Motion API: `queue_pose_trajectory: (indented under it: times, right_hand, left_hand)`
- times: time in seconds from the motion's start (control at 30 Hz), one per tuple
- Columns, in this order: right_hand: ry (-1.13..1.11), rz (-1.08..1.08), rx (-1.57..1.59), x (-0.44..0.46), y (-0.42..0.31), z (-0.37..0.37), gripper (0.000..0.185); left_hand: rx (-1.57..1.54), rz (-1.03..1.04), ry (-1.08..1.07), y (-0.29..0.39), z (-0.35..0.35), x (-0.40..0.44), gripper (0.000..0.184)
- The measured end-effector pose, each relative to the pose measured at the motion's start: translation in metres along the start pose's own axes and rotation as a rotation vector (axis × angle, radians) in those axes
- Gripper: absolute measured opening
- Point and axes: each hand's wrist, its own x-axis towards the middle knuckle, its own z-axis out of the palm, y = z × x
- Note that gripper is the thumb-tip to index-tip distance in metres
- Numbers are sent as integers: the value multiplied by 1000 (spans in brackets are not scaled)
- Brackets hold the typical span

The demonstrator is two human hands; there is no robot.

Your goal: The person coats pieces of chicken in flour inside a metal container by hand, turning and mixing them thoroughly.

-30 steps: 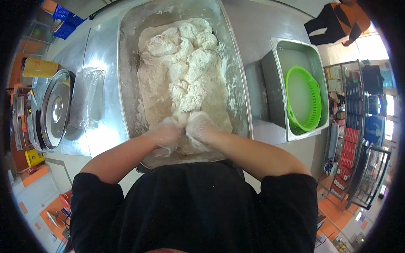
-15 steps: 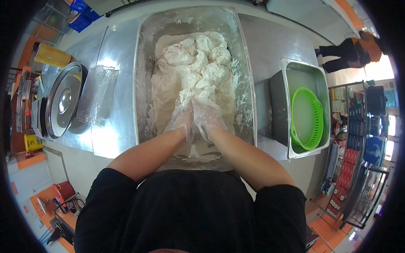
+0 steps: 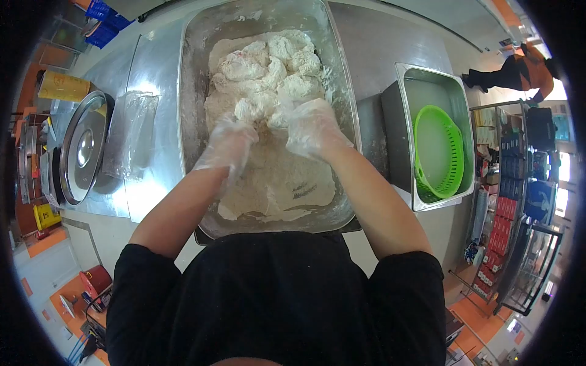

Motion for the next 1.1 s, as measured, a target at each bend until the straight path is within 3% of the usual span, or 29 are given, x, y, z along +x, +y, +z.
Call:
queue_pose_trajectory:
  times: [0.03,0.07,0.1,0.13,0.17,0.23,0.27,0.33,0.37,0.43,0.53,0.6,0.67,0.73,0.8,0.87,0.93,1.0,1.03,1.1]
  right_hand:
    - [-165,101,-105,6,-1,-7,23]
    - [-97,107,-75,10,2,-2,22]
    - [-30,112,-44,13,4,9,21]
    - [37,115,-13,17,6,15,20]
    - [-133,505,298,39,-4,8,22]
    - [-43,445,462,43,-13,18,28]
    - [8,412,546,44,-18,28,32]
    - [121,351,1242,47,-17,63,39]
    - [165,297,1589,46,-17,67,42]
    - [120,337,1506,46,-19,67,43]
    - [89,394,1372,30,-24,32,43]
    - [90,430,1346,19,-33,12,42]
    - [94,467,1376,14,-39,9,42]
    - [65,301,1147,5,-32,2,32]
    - [-22,124,901,1,-20,1,33]
    - [-164,-55,631,3,1,3,48]
    - [-53,-160,1518,21,5,30,41]
    - [-156,-45,1661,35,13,41,35]
    - [-295,91,1340,40,10,-26,32]
    - [-297,215,695,70,18,-66,30]
  left_hand:
    - [-225,-136,45,-3,0,8,35]
    - [-455,-261,121,-6,0,16,32]
    - [-859,-564,192,-5,3,25,30]
    - [-863,-652,240,2,2,29,30]
    - [-869,-739,290,10,1,33,30]
    - [-82,-448,338,24,-3,42,37]
    - [-32,-409,200,32,-7,40,41]
    - [79,-327,-63,46,-18,32,50]
    - [-117,-417,-28,48,-18,29,52]
    - [-514,-587,28,53,-16,20,56]
    - [-569,-634,-14,66,-28,9,63]
    - [-792,-548,99,45,10,14,64]
    - [-790,-463,89,50,11,11,62]
    - [-549,-373,-27,51,5,2,59]
    - [-470,-170,224,24,26,-5,53]
    - [-471,-239,256,24,9,-11,48]
    - [-561,-560,54,53,-63,-14,43]
    - [-846,-759,240,44,-56,-3,44]
    - [-923,-809,317,47,-55,-1,44]
    - [-1047,-869,451,49,-51,7,47]
